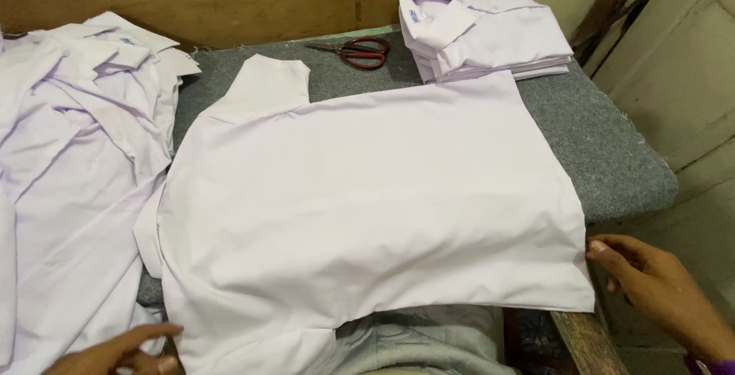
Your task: Trimming loose threads from a white school uniform shirt using scissors and then folding it neatly on a work surface.
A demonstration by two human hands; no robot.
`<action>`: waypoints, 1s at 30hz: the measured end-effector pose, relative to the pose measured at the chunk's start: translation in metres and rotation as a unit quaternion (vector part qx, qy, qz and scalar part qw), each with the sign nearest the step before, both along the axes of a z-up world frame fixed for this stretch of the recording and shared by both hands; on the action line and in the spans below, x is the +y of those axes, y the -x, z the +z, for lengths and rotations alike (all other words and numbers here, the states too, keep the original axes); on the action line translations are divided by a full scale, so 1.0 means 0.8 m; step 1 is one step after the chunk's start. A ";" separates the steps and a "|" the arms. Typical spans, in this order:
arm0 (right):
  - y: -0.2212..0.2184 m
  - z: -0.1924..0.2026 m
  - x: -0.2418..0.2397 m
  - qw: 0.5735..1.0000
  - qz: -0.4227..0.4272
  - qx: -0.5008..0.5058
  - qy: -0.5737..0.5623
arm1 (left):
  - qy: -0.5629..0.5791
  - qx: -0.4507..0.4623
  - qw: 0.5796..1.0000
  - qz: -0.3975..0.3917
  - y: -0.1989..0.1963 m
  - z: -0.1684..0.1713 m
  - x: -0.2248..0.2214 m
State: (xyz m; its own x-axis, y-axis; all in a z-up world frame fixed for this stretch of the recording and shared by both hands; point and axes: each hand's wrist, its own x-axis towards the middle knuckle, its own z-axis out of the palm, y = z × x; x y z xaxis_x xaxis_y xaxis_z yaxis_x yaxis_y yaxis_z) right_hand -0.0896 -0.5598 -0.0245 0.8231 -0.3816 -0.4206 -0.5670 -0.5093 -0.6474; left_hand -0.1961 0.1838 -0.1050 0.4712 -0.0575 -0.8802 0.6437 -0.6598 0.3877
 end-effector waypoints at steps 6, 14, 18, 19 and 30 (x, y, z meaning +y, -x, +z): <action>-0.029 -0.016 0.021 0.995 0.097 0.017 0.018 | -0.238 -0.230 0.927 0.179 -0.006 0.222 -0.233; -0.020 -0.133 -0.101 0.926 -0.026 -0.244 -0.287 | -0.213 -0.302 0.920 0.132 -0.010 0.182 -0.248; 0.005 -0.060 -0.053 0.960 -0.023 -0.271 -0.062 | -0.214 -0.319 0.917 0.107 -0.002 0.169 -0.242; 0.009 -0.064 -0.050 0.951 0.015 -0.307 0.036 | -0.261 -0.290 0.915 0.097 -0.003 0.173 -0.250; 0.003 -0.082 -0.040 0.979 0.058 -0.173 -0.088 | -0.214 -0.529 0.821 0.009 0.013 0.112 -0.253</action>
